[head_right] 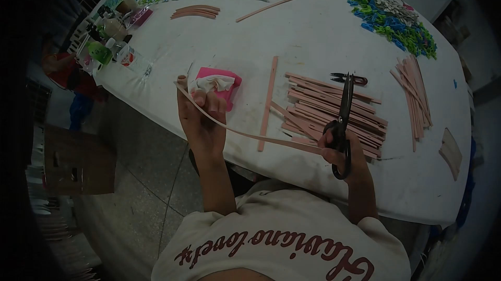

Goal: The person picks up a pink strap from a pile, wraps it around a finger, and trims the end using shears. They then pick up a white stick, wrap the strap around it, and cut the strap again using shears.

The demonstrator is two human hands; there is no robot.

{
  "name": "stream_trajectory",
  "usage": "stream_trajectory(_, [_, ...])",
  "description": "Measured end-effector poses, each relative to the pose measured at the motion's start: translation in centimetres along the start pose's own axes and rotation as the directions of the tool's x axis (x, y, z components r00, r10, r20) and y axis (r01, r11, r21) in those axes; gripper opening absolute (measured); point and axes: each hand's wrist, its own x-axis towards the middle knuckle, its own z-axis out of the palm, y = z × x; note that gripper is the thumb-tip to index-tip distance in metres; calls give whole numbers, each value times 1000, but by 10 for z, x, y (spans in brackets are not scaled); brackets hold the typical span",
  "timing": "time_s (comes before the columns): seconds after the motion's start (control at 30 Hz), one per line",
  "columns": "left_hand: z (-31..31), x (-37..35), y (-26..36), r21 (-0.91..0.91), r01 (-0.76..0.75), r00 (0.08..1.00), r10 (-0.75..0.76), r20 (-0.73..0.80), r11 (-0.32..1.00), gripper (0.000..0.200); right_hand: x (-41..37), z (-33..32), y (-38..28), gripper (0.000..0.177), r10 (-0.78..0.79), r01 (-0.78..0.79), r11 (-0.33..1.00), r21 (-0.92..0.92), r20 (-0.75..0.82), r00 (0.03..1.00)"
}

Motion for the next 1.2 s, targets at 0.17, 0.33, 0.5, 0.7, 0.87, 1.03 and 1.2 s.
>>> stream_trajectory(0.17, [17,0,2,40,60,998,-59,-32,997,51,1,0,-2,34,8,-8,1000,10,18,1000])
stream_trajectory(0.33, [25,-2,-2,45,45,989,-38,-141,998,46,2,-1,5,32,-118,122,987,-102,40,992])
stream_trajectory(0.5, [29,-7,-9,58,73,965,-56,-258,996,40,-1,-1,-3,32,13,11,990,-138,173,985])
stream_trajectory(0.7, [34,-12,-15,178,79,932,-10,-361,981,40,-5,3,-13,24,53,27,982,-188,406,912])
stream_trajectory(0.87, [53,-18,-27,155,196,919,-127,-372,968,39,14,22,6,22,-222,239,971,-28,280,934])
stream_trajectory(1.03, [70,-31,-40,325,459,885,-456,-91,827,40,27,46,0,24,-482,481,861,163,-36,875])
stream_trajectory(1.2, [72,-41,-50,415,576,781,-623,-29,704,48,38,33,-2,31,-565,524,791,316,47,824])
